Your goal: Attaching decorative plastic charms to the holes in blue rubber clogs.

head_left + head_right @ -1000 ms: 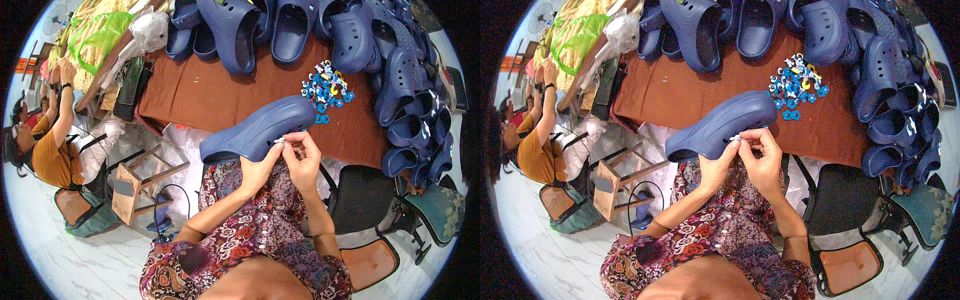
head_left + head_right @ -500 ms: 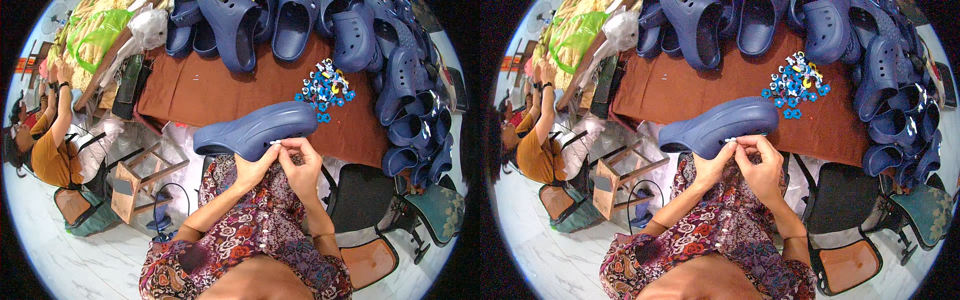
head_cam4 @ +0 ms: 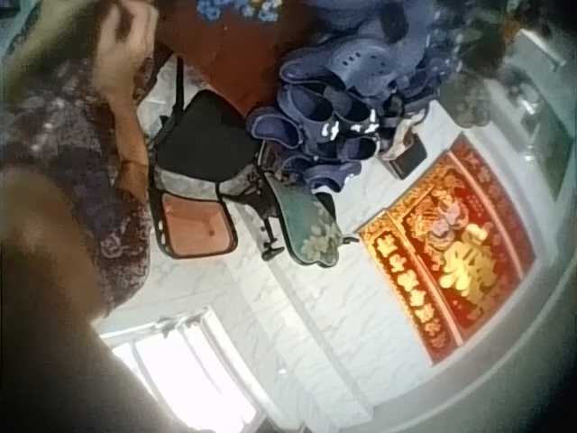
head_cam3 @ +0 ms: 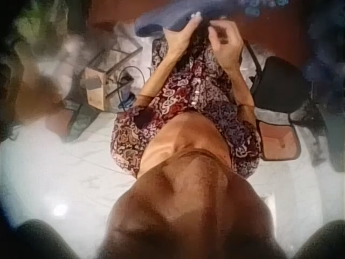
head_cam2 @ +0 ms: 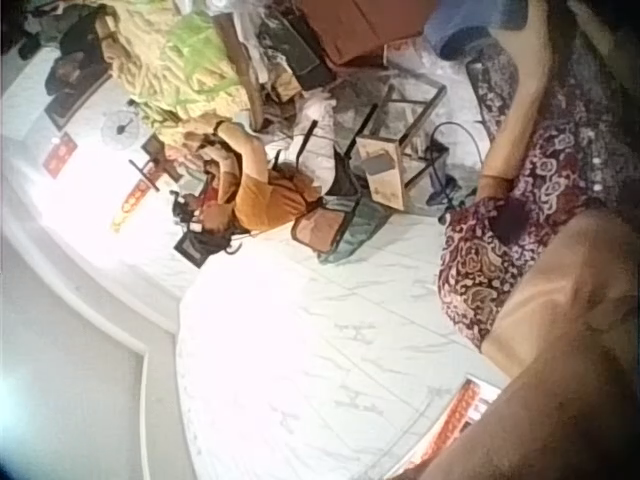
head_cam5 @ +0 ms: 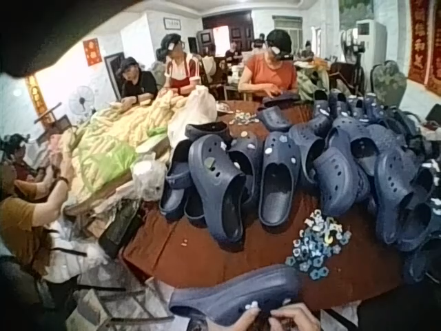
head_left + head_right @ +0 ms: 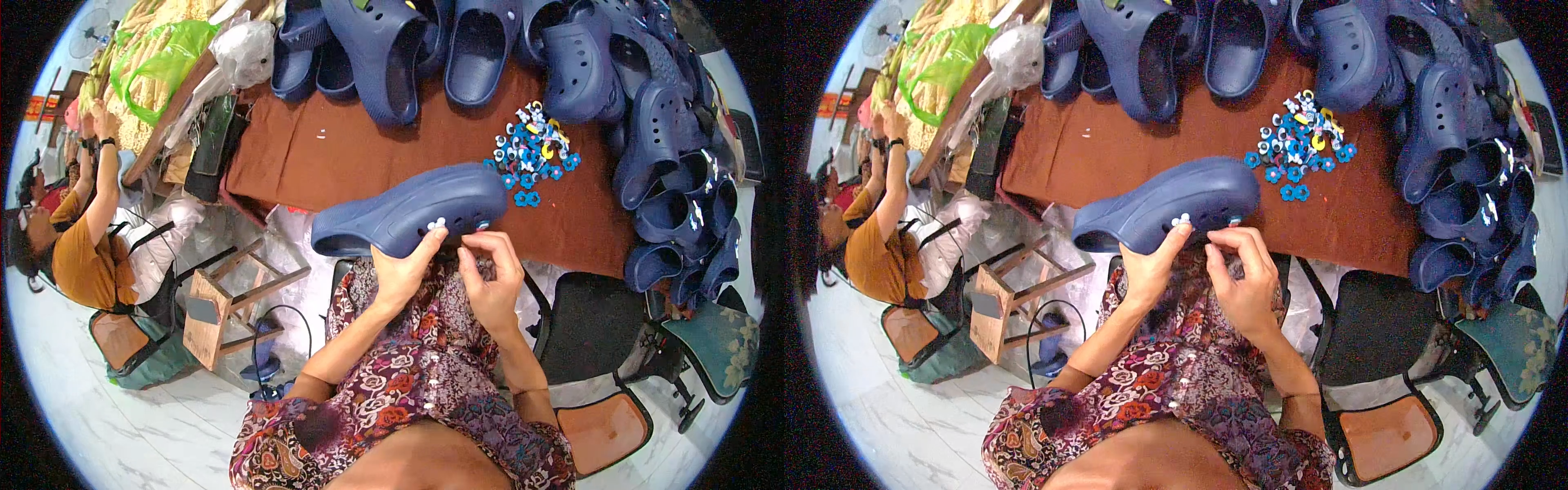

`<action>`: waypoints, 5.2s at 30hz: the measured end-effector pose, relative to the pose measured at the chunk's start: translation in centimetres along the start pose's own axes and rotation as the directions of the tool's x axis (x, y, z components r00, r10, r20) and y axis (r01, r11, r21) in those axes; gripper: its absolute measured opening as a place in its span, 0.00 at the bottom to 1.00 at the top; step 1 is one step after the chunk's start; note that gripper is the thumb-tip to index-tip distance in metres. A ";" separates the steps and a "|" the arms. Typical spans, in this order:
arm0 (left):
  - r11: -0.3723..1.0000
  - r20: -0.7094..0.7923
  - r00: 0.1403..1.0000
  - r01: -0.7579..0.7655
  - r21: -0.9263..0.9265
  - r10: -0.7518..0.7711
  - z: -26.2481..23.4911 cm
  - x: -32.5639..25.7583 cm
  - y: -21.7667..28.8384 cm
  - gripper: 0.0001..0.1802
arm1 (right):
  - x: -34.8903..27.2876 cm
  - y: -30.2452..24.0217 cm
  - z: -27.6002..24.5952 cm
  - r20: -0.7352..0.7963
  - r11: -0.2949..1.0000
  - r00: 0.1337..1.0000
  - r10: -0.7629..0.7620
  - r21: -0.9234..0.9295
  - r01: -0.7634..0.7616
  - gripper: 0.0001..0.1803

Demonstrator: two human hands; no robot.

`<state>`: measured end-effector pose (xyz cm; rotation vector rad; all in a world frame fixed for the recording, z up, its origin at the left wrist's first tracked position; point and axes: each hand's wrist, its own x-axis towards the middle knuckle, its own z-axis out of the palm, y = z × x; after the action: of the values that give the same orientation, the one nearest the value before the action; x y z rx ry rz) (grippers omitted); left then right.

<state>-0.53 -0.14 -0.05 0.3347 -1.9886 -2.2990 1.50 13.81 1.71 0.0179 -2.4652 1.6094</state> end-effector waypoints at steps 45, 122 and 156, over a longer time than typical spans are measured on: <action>0.748 0.521 0.852 0.381 -0.543 -0.056 6.2 19.1 10.3 0.09 | 2.8 9.0 -4.1 -0.132 0.954 0.976 0.171 0.268 -0.131 0.11; 0.804 0.245 0.883 -0.467 0.369 0.401 10.0 18.5 -0.4 0.22 | 38.7 14.6 5.4 0.491 0.360 0.802 0.340 0.720 -0.593 0.21; 0.898 0.185 0.916 -0.390 0.203 0.356 9.3 19.2 -0.5 0.21 | 44.6 11.3 1.7 -0.187 0.756 0.976 -0.111 -0.653 -0.039 0.11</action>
<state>-21.19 4.99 -1.43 -0.1966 -2.1688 -1.9005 -43.80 21.25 -1.59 -0.2001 -2.6765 0.6017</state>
